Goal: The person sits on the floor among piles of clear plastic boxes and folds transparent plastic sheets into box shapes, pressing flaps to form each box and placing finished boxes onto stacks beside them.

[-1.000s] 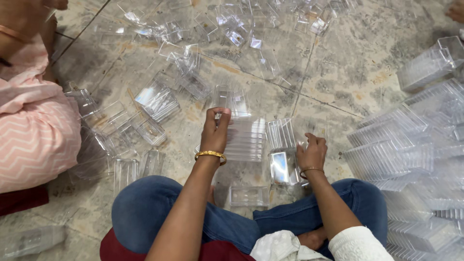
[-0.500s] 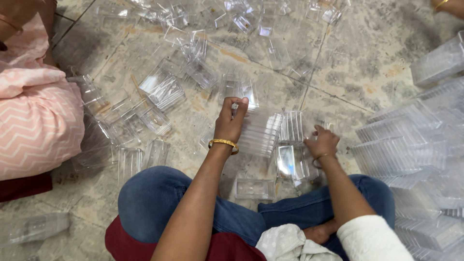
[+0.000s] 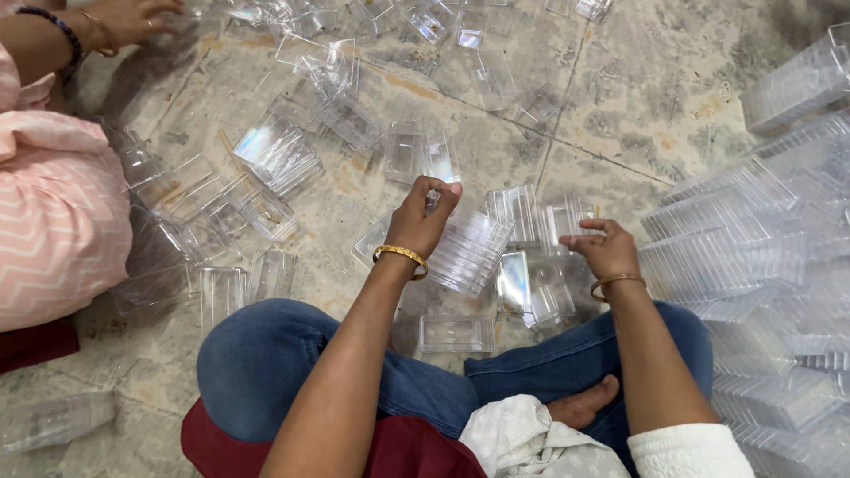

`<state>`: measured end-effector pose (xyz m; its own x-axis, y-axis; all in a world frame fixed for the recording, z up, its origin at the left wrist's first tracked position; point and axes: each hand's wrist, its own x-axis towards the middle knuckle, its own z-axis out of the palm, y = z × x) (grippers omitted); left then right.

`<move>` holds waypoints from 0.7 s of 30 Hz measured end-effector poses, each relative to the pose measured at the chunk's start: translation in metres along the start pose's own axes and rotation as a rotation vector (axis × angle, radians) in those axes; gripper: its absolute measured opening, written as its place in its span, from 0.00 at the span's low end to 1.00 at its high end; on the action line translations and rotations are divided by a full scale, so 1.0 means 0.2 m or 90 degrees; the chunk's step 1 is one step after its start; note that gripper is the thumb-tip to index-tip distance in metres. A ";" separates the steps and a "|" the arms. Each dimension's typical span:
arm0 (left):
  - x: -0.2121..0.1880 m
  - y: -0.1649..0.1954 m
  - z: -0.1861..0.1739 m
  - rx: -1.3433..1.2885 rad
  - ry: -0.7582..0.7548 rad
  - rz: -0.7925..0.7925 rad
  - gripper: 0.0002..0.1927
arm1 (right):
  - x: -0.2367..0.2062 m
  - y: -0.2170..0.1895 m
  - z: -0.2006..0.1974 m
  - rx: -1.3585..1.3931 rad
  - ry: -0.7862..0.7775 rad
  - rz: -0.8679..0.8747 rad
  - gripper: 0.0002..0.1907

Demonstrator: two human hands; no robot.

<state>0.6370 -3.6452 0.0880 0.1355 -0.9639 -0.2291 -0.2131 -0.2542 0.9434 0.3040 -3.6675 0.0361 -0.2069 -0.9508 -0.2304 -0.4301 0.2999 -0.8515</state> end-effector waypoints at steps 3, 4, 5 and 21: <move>0.00 -0.01 0.00 0.007 0.004 0.013 0.27 | -0.07 -0.02 0.01 -0.091 0.036 0.004 0.11; 0.00 -0.01 0.00 0.005 0.003 0.021 0.27 | -0.09 -0.03 0.00 -0.115 0.074 0.003 0.10; 0.00 -0.01 0.00 0.003 0.002 0.030 0.28 | -0.10 -0.04 0.00 -0.140 0.113 0.001 0.11; -0.05 0.03 0.01 0.040 -0.313 0.085 0.37 | -0.46 -0.47 0.14 0.138 -0.319 -0.160 0.12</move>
<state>0.6332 -3.6370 0.0950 -0.3648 -0.9077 -0.2074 -0.2576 -0.1156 0.9593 0.3874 -3.6111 0.1245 0.3401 -0.9270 -0.1583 -0.2126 0.0881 -0.9732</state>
